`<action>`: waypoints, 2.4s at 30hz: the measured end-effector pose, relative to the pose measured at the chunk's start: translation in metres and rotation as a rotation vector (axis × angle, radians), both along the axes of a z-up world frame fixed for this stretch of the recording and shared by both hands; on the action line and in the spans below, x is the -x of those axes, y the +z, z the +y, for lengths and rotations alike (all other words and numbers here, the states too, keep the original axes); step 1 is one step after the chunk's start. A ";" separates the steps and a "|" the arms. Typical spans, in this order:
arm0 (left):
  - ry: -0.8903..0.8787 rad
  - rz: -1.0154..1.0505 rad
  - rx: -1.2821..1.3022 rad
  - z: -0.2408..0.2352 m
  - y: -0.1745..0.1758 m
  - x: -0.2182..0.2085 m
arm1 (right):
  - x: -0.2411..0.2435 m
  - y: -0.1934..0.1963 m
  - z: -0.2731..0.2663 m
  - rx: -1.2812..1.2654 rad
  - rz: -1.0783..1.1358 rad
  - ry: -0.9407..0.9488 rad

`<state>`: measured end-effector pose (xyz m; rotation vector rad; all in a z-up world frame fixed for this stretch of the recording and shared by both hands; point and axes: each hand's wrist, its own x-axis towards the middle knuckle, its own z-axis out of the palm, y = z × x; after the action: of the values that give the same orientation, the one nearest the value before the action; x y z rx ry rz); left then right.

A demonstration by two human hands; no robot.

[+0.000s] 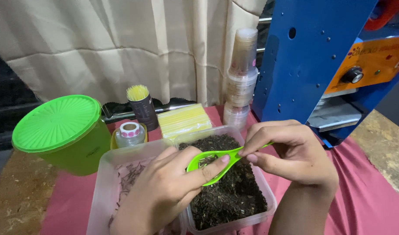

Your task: The person uses a green plastic spoon to scoop dried herbs from a clear container and transfers them into a second container. They also use their right hand to pick out small pieces from the herb pile and place them into the spoon.

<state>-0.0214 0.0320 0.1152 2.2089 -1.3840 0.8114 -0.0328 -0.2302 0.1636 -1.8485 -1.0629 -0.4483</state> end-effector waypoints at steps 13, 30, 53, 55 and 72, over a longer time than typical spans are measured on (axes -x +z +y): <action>-0.172 0.294 0.070 -0.002 0.008 -0.001 | 0.003 0.004 0.006 0.027 -0.026 -0.035; -0.200 0.429 0.106 -0.001 0.020 0.003 | -0.001 0.001 0.009 0.003 -0.014 -0.038; -0.059 0.591 0.011 -0.003 0.021 0.000 | -0.008 0.000 0.007 0.080 0.034 -0.058; -0.042 0.622 0.009 -0.001 0.022 0.001 | -0.009 -0.001 0.007 0.089 0.044 -0.066; 0.247 0.257 0.545 0.055 0.022 0.008 | -0.039 -0.018 0.044 0.199 0.148 0.000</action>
<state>-0.0293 0.0867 0.1370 1.9751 -0.6732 0.8304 0.0064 -0.1858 0.1454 -2.0220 -1.0366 -0.2074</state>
